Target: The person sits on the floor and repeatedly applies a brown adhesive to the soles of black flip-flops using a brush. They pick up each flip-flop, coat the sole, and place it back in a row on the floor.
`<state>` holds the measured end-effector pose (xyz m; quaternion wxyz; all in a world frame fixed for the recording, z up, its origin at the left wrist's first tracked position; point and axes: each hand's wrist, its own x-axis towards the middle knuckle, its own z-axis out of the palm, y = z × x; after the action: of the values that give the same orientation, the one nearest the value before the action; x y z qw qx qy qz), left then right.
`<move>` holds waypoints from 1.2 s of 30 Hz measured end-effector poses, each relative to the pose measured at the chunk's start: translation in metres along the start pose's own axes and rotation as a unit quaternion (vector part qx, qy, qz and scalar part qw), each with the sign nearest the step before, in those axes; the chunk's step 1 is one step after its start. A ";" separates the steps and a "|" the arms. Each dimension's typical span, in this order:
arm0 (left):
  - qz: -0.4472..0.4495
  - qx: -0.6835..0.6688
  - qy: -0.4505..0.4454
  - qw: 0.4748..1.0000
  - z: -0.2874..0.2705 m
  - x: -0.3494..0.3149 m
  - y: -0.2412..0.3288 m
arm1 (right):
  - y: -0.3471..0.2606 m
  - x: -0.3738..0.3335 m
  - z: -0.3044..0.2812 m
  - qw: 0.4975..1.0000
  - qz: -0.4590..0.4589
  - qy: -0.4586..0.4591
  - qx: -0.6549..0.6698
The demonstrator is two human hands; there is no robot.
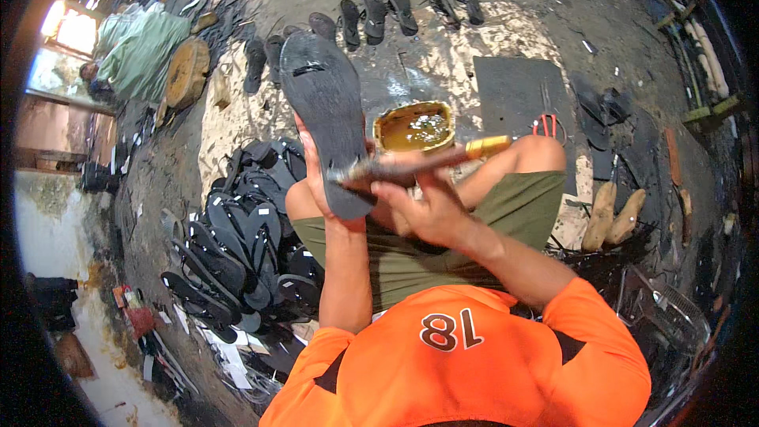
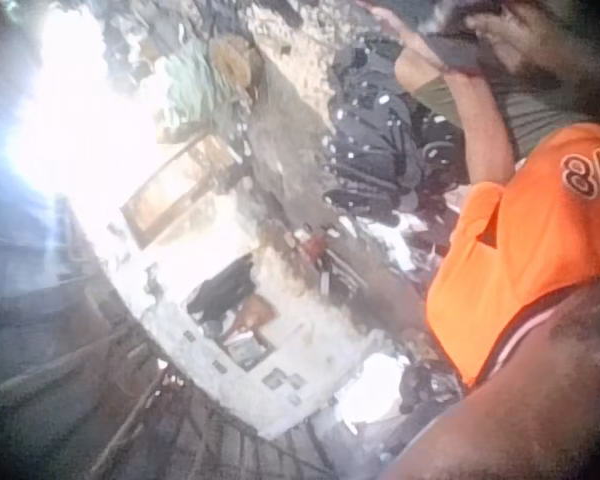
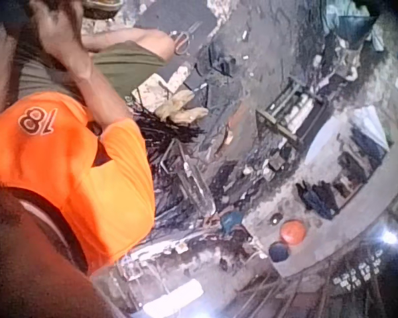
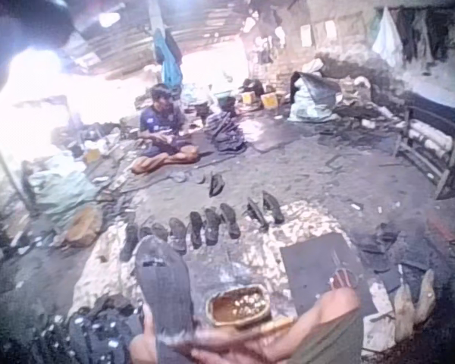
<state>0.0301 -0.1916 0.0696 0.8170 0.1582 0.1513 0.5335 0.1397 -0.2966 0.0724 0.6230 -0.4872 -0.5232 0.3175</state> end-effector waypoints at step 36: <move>-0.043 0.636 0.320 0.701 -0.290 0.276 0.260 | 0.038 0.042 -0.133 0.926 0.192 0.294 -0.140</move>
<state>-0.1984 0.1894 -0.1052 0.4467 0.4532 0.7136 0.2929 0.2825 -0.2830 0.0534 0.6015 -0.7321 -0.2522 0.1967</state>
